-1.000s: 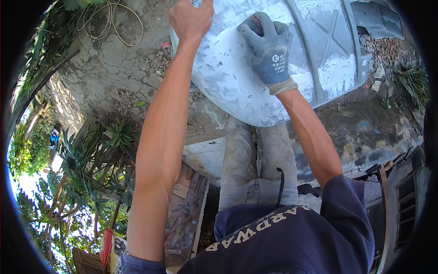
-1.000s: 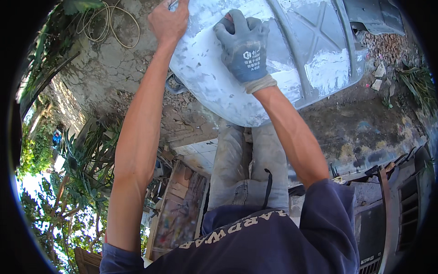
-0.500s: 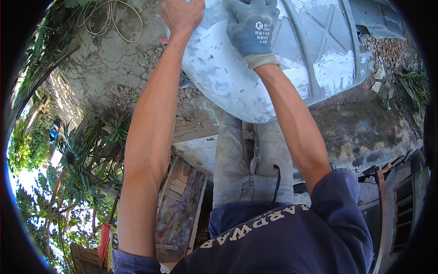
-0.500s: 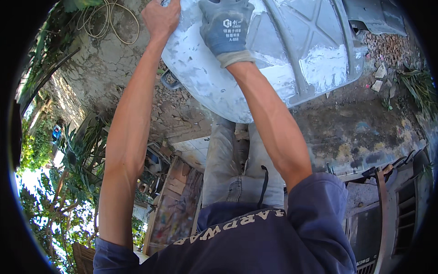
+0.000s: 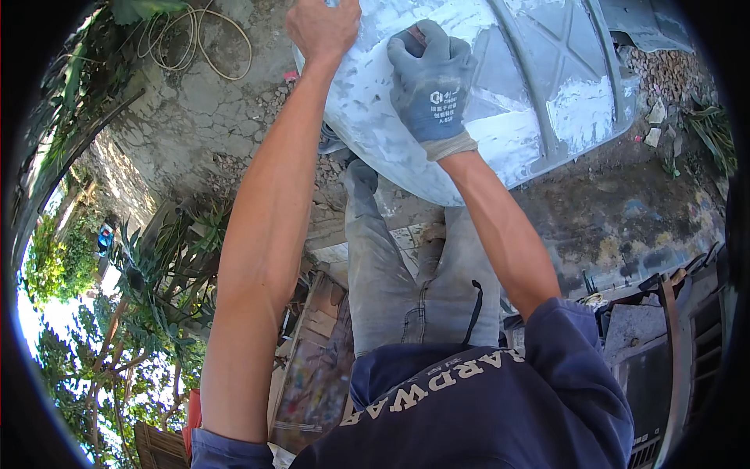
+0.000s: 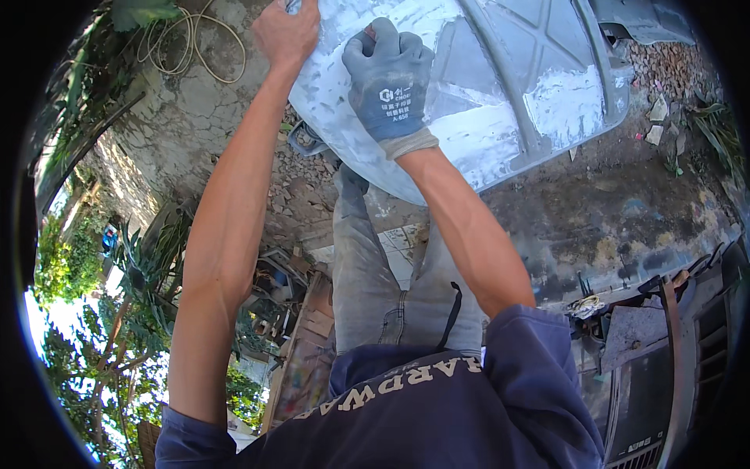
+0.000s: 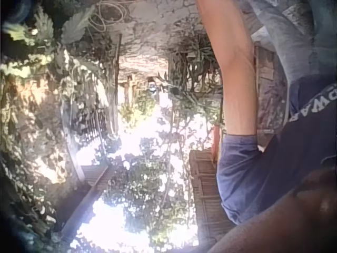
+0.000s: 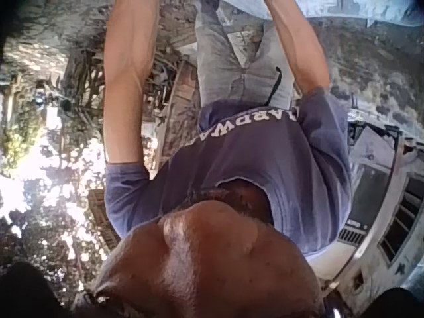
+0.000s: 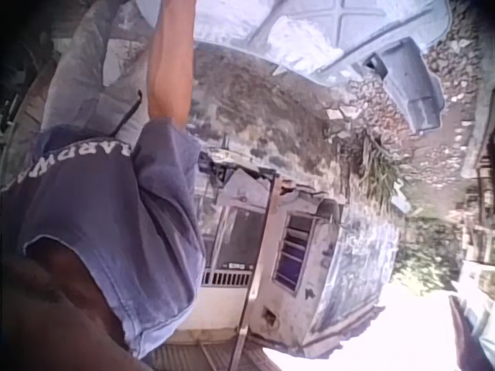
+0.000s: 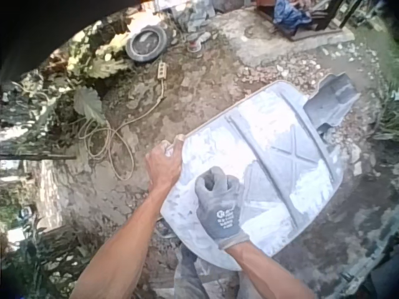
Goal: Sand the surface of a motorcycle fairing or body part.
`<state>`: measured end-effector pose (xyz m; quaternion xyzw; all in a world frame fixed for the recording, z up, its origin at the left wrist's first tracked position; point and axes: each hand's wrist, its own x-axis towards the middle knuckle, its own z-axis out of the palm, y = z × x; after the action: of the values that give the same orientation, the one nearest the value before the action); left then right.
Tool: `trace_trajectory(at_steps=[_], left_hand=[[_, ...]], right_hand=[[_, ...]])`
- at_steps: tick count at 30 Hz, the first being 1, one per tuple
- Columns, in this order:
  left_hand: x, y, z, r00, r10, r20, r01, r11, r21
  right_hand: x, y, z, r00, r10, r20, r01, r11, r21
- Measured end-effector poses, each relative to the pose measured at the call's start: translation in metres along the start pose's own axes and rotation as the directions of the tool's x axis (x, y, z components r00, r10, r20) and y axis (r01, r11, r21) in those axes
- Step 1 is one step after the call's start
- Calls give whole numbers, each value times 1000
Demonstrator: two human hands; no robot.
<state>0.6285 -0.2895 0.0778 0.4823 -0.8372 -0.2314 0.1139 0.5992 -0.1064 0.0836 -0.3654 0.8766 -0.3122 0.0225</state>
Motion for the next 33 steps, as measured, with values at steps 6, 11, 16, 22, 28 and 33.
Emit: trace_trajectory(at_steps=[6, 11, 16, 22, 28, 33], left_hand=[[2, 11, 3, 998, -35, 46, 33, 999, 42], [4, -13, 4, 999, -19, 43, 21, 999, -25], [2, 0, 12, 994, 24, 109, -13, 994, -107], [7, -16, 10, 996, 60, 62, -51, 989, -140], [5, -21, 9, 995, 71, 72, -60, 988, -143], [4, -9, 4, 997, 9, 82, 5, 987, -159]], right_hand=[[43, 45, -10, 983, 92, -159, -118, 980, -161], [-8, -20, 18, 989, 63, -135, -75, 993, -87], [28, 42, 19, 935, 151, -321, -239, 937, -256], [-7, -27, 42, 891, 178, -418, -268, 949, -167], [14, -32, 59, 786, 331, -523, -495, 843, -211], [17, -5, 41, 850, 241, -468, -379, 898, -225]])
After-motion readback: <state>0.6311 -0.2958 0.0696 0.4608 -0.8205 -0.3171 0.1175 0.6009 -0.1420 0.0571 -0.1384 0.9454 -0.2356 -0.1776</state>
